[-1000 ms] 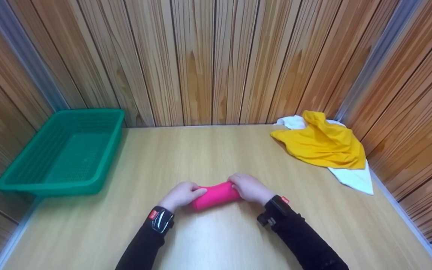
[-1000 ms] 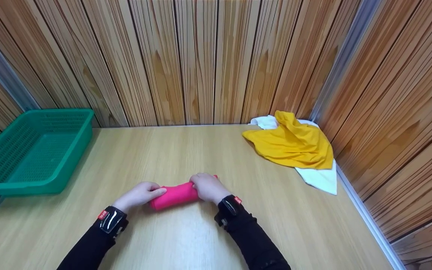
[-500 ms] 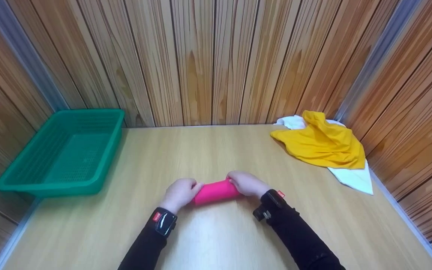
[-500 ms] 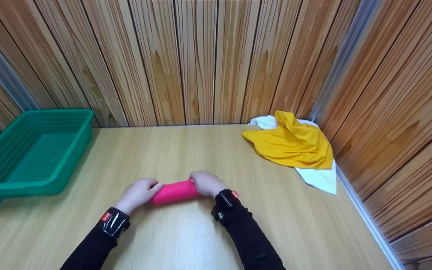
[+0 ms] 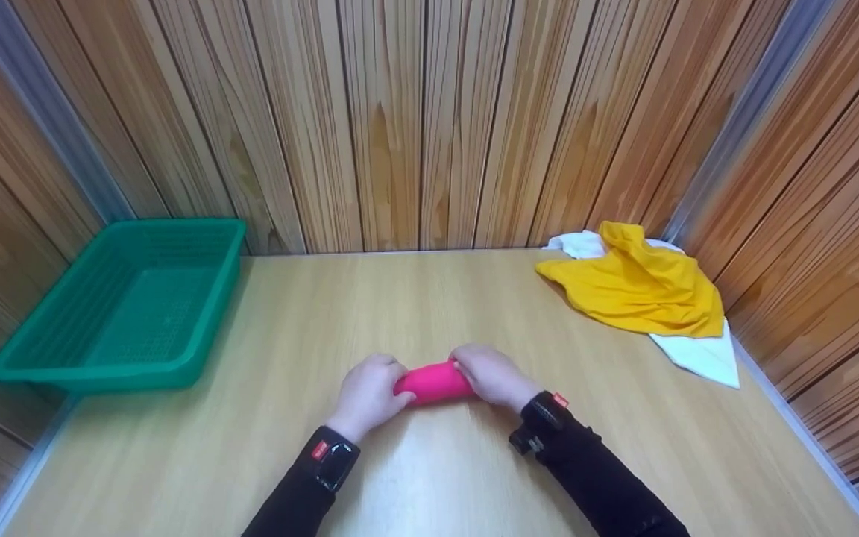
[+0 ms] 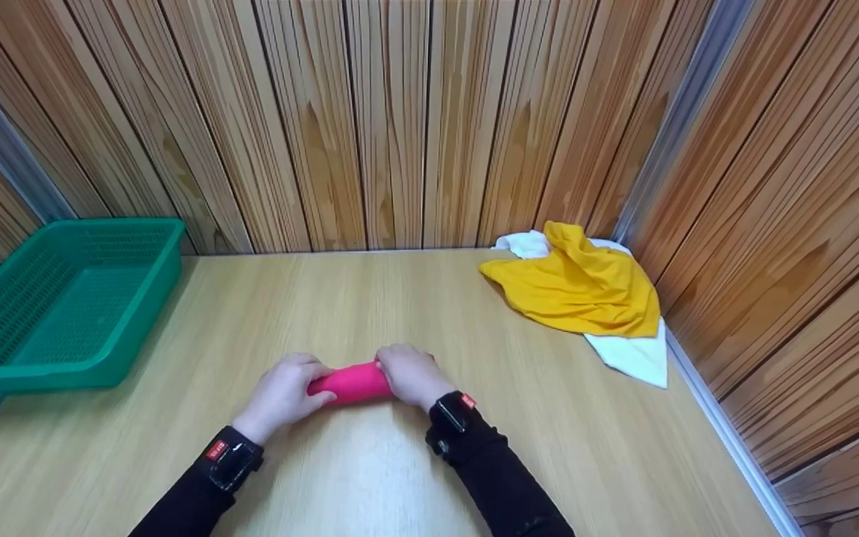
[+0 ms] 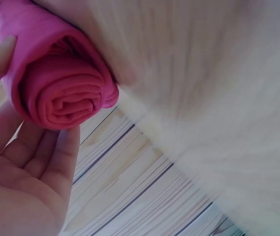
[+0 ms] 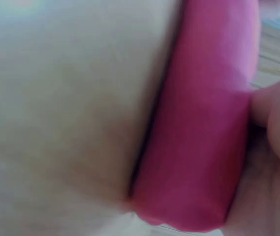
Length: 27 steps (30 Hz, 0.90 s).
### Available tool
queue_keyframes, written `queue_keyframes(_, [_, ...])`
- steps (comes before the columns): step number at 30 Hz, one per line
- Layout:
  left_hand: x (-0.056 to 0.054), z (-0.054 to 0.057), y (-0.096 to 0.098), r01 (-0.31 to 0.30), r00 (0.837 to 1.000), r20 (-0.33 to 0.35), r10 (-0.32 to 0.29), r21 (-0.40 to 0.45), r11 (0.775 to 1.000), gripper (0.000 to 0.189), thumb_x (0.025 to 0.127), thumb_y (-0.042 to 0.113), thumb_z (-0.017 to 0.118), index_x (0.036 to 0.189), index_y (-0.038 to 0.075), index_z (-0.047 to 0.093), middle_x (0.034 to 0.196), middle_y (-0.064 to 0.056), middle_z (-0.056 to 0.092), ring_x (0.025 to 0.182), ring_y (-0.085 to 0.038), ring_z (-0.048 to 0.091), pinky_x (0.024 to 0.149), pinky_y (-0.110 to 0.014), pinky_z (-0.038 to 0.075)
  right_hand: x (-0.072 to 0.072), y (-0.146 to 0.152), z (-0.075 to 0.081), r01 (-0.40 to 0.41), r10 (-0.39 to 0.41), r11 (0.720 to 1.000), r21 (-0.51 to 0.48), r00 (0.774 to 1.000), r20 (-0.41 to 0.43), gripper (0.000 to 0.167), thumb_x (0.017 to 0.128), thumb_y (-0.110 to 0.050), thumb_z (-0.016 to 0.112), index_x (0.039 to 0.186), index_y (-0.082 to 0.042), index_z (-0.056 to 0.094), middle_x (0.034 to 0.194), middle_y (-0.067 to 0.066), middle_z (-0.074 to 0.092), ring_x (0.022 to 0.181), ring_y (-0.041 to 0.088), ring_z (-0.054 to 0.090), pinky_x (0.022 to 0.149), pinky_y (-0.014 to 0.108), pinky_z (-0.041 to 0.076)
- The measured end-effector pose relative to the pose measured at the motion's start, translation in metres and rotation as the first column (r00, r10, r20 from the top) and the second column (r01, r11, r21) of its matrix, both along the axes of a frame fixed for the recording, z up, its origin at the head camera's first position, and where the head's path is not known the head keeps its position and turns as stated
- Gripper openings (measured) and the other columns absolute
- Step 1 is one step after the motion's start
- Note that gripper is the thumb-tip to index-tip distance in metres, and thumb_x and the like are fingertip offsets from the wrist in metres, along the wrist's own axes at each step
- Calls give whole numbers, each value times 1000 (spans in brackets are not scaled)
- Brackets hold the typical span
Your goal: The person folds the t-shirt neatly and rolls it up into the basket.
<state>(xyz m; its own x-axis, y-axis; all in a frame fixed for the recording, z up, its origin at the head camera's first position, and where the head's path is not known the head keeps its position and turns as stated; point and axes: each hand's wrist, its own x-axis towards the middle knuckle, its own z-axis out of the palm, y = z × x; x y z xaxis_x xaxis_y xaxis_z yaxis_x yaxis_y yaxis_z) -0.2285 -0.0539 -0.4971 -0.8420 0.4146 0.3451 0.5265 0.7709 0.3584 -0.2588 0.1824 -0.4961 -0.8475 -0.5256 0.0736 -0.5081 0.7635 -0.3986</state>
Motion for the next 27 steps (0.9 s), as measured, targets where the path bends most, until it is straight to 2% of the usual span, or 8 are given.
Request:
queue_keyframes(3, [-3,-1,-1,9,1000,8,-9,6,1000,26,77,22,85,95,4,77,87,-4,67,83,-21,61,74,-39,51,9,1,-1,-14,16,999,29,997,-78,32,103,-28,52,123,-4,59,117,12,61,114,30,56,99,48,43])
queue_keyframes(6, [-6,-1,-1,15,999,32,-15,13,1000,24,78,21,84,94,5,77,86,-5,69,85,-22,63,76,-40,51,19,0,1,-17,35,995,99,982,-183,49,97,-36,62,134,-5,55,126,12,58,119,29,53,100,48,42])
queue_keyframes(9, [-9,0,0,14,997,72,-15,7,1000,21,80,21,82,93,5,77,85,-4,69,84,-22,63,76,-40,50,26,-1,0,-6,51,987,159,957,-284,59,89,-31,74,137,-5,54,126,12,58,117,31,54,98,49,44])
queue_keyframes(11, [-10,1,0,13,995,99,-13,4,1000,20,81,21,81,92,6,77,84,-4,69,83,-22,63,76,-40,50,28,-2,-2,7,53,983,182,946,-321,61,85,-26,79,136,-4,55,125,13,59,116,32,56,97,49,45])
queue_keyframes(14, [-12,3,1,13,993,121,-13,7,1000,17,82,20,80,91,6,77,83,-4,69,82,-22,63,76,-40,50,27,-2,-2,16,41,984,177,948,-315,57,84,-19,79,134,-4,57,122,14,61,115,32,57,97,49,45])
queue_keyframes(20, [-10,6,0,31,988,148,-35,30,999,15,83,19,79,89,5,76,80,-3,70,77,-20,64,72,-38,50,23,-1,0,-21,51,992,127,969,-241,47,87,-14,75,130,-3,61,118,15,65,111,33,60,95,48,48])
queue_keyframes(27, [-1,9,-2,35,961,273,-42,29,999,17,82,23,79,86,7,74,73,4,65,69,-14,58,69,-36,47,29,6,-1,-79,91,994,80,983,-159,41,91,-17,72,129,-9,62,119,10,65,113,28,60,96,45,47])
